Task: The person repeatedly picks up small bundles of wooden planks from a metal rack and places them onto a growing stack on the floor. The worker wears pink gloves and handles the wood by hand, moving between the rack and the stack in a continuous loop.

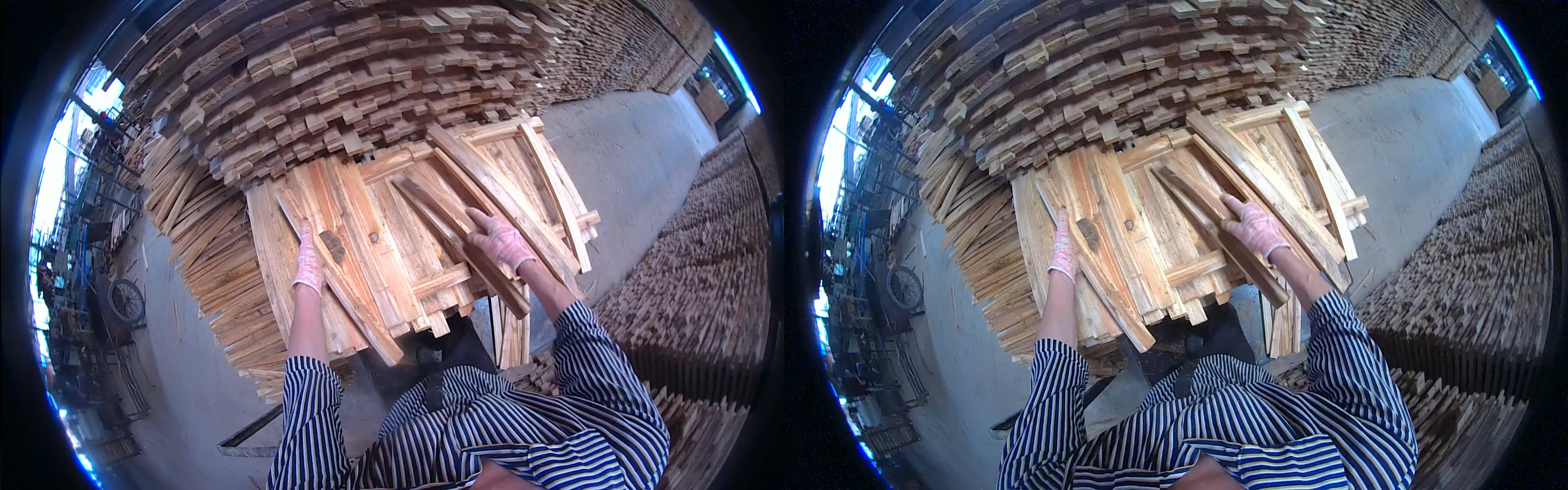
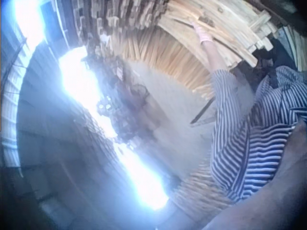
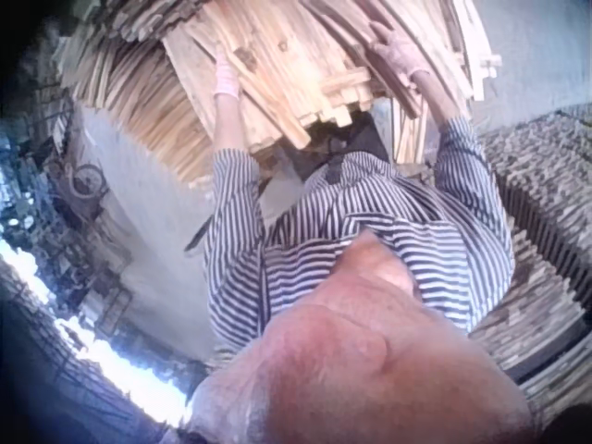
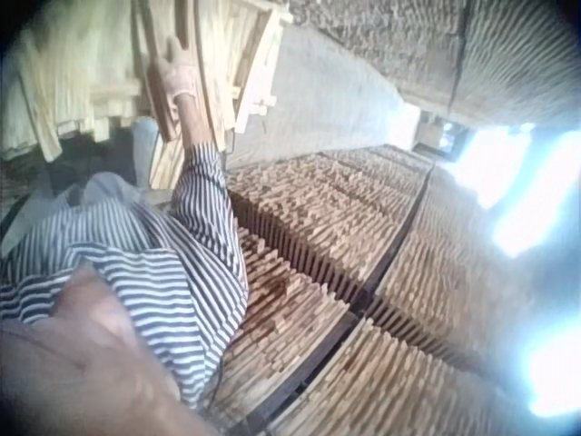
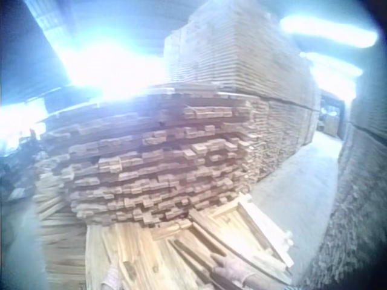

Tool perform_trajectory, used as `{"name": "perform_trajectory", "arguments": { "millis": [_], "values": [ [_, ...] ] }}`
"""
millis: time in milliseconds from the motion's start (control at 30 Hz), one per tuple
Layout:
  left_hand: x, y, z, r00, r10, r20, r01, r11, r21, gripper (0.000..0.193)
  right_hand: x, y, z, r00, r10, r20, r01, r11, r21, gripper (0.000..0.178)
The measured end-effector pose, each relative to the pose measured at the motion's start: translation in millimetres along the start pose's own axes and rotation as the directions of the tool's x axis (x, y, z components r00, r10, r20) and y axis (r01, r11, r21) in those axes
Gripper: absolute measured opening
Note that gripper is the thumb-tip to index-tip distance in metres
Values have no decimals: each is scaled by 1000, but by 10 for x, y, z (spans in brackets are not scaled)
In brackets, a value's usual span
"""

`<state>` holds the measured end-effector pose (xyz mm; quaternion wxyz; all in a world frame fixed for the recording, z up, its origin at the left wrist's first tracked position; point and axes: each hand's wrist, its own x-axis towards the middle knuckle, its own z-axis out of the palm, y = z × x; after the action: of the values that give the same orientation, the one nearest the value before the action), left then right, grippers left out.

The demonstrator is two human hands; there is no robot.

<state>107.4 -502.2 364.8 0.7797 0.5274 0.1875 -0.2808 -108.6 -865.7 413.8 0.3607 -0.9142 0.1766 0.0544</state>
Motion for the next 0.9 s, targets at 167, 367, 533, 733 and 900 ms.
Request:
{"name": "perform_trajectory", "arguments": {
  "millis": [167,367,533,733,900],
  "values": [
    [-151,20,240,998,32,-60,-34,999,-39,69,224,-592,470,983,-159,-92,136,965,-222,56],
    [-16,39,100,998,-14,-55,15,1000,23,71,1018,-1475,1370,979,-192,-72,179,971,-157,51],
    [143,-24,244,998,-64,-4,63,998,-31,69,1088,-846,1270,882,-389,-265,369,921,-126,48],
    [73,-12,-41,998,-51,-29,51,998,-23,72,628,-176,771,999,-13,-52,-1,965,-261,67],
    [-88,54,178,987,48,-156,-38,997,68,70,932,-671,1132,988,-4,-156,-7,998,-67,66]
  ]
}}
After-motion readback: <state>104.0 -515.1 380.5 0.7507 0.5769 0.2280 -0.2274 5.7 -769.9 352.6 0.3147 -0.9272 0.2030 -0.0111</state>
